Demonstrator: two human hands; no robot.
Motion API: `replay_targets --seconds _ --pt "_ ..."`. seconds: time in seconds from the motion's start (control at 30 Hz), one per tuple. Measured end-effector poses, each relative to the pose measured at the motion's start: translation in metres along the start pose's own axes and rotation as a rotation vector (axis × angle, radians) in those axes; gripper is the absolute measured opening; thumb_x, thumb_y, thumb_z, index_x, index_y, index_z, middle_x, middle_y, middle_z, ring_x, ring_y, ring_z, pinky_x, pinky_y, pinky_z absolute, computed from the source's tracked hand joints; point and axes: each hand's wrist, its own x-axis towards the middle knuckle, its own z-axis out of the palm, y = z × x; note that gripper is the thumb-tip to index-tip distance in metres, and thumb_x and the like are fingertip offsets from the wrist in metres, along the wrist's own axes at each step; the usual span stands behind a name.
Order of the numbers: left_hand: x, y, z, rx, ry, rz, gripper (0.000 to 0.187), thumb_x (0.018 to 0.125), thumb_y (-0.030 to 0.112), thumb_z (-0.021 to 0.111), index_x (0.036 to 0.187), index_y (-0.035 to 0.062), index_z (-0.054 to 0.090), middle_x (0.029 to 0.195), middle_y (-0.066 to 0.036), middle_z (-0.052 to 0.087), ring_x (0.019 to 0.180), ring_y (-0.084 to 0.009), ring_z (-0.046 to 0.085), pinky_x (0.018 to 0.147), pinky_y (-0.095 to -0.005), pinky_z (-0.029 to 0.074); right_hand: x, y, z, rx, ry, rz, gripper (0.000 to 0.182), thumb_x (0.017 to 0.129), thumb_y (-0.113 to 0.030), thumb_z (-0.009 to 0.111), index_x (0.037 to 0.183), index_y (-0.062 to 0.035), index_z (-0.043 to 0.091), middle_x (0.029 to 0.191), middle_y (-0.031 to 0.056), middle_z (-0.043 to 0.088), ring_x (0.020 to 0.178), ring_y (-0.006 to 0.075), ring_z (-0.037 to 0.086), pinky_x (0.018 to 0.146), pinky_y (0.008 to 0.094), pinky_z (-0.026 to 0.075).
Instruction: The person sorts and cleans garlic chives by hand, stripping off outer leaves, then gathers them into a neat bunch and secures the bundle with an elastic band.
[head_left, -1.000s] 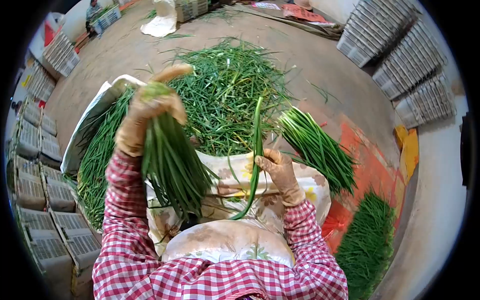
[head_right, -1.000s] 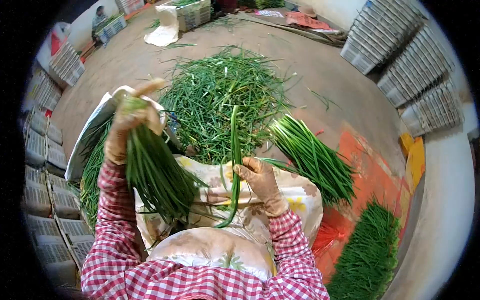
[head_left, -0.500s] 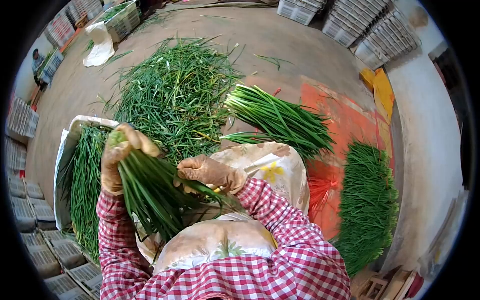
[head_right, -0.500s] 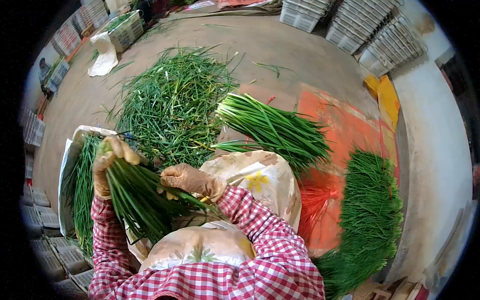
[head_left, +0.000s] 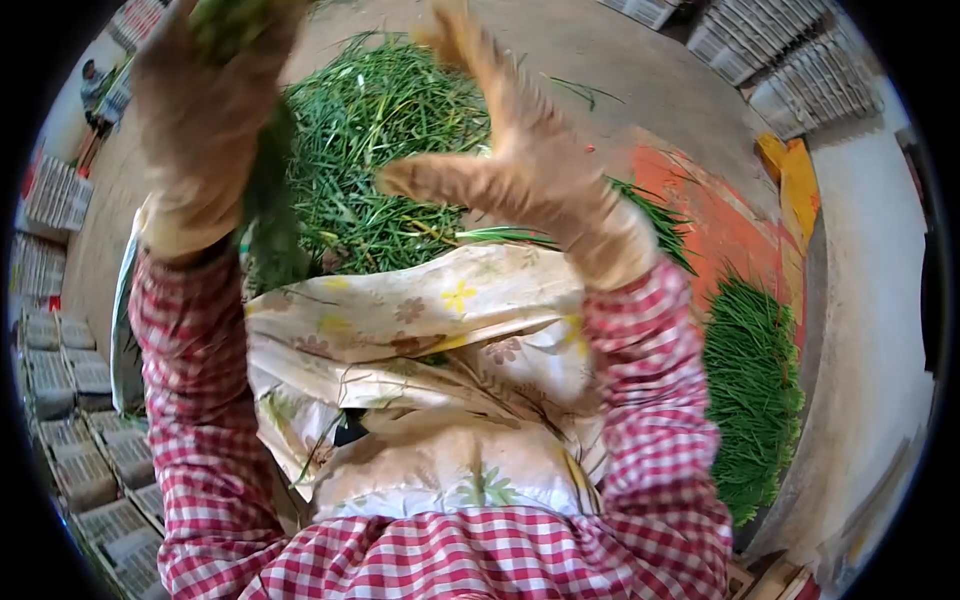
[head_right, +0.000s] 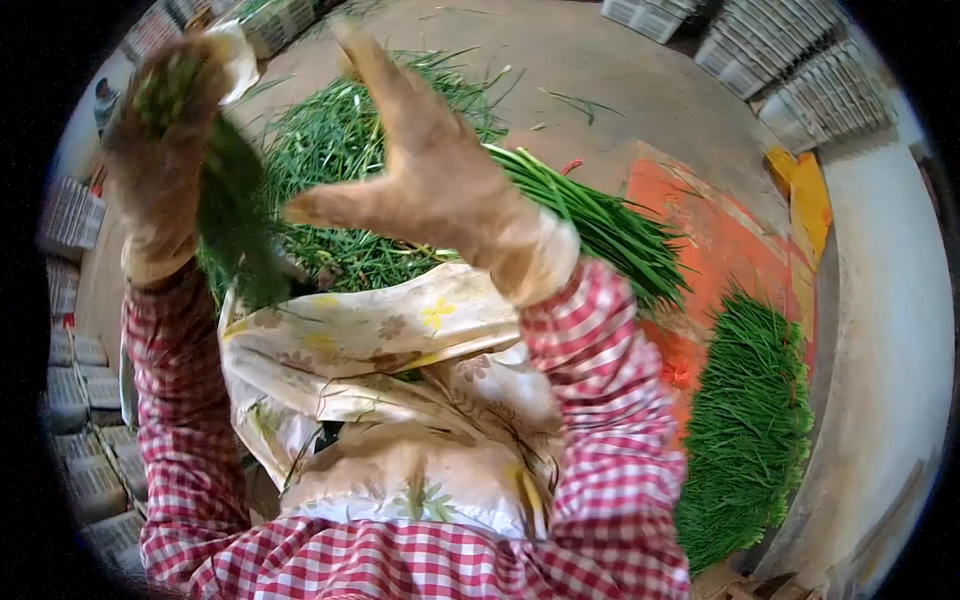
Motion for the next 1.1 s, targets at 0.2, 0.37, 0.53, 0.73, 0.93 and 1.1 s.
replay_targets --seconds 0.2,0.37,0.53,0.73,0.93,1.1 --pt "0.04 0.054 0.048 0.029 -0.223 0.215 0.041 0.088 0.024 0.059 0.122 0.0036 0.048 0.112 -0.013 0.058 0.095 -0.0222 0.06 0.081 -0.0343 0.05 0.068 -0.015 -0.021 0.746 -0.359 -0.255 0.111 0.061 -0.024 0.084 0.145 -0.0213 0.011 0.135 0.0108 0.039 0.124 0.023 0.037 0.1 0.0443 0.042" --pt "0.04 0.036 0.072 -0.237 -0.246 0.043 0.046 0.089 0.03 0.056 0.125 0.0049 0.045 0.115 -0.014 0.057 0.1 -0.0233 0.058 0.084 -0.036 0.049 0.055 0.01 -0.042 0.246 -0.201 -0.534 0.107 0.062 -0.024 0.083 0.144 -0.0184 0.014 0.129 0.0163 0.044 0.118 0.023 0.044 0.097 0.0385 0.046" --pt "0.043 0.01 0.097 -0.587 -0.222 -0.14 0.051 0.089 0.035 0.053 0.129 0.0061 0.041 0.118 -0.014 0.055 0.104 -0.0244 0.056 0.087 -0.0376 0.047 0.053 0.003 -0.071 -0.108 0.175 -0.234 0.076 0.069 -0.014 0.074 0.132 -0.0028 0.032 0.107 0.0129 0.059 0.091 0.0214 0.061 0.09 0.036 0.05" --pt "0.064 -0.019 0.128 -1.091 -0.098 -0.14 0.057 0.09 0.042 0.049 0.134 0.0077 0.037 0.121 -0.015 0.053 0.11 -0.0256 0.053 0.091 -0.0396 0.045 0.063 0.031 -0.097 -0.109 0.179 -0.518 0.052 0.069 -0.007 0.069 0.116 0.0014 0.052 0.096 0.0127 0.064 0.085 0.0212 0.065 0.076 0.0297 0.056" --pt "-0.037 -0.117 0.13 -0.459 -0.143 -0.478 0.055 0.093 0.042 0.046 0.135 0.0067 0.039 0.135 -0.012 0.045 0.117 -0.0213 0.048 0.098 -0.0292 0.038 -0.01 0.025 -0.193 -0.953 -0.001 0.084 0.049 0.076 -0.007 0.065 0.122 -0.0041 0.048 0.106 0.013 0.063 0.101 0.0217 0.06 0.084 0.0311 0.048" --pt "-0.211 -0.179 0.155 0.595 -0.946 -0.703 0.058 0.079 0.031 0.066 0.123 0.0003 0.044 0.101 -0.022 0.057 0.099 -0.0364 0.053 0.083 -0.0438 0.046 -0.095 0.052 -0.219 -0.853 -0.049 0.573 0.061 0.072 -0.01 0.069 0.128 -0.0046 0.044 0.109 0.0155 0.06 0.101 0.0271 0.059 0.085 0.0337 0.046"
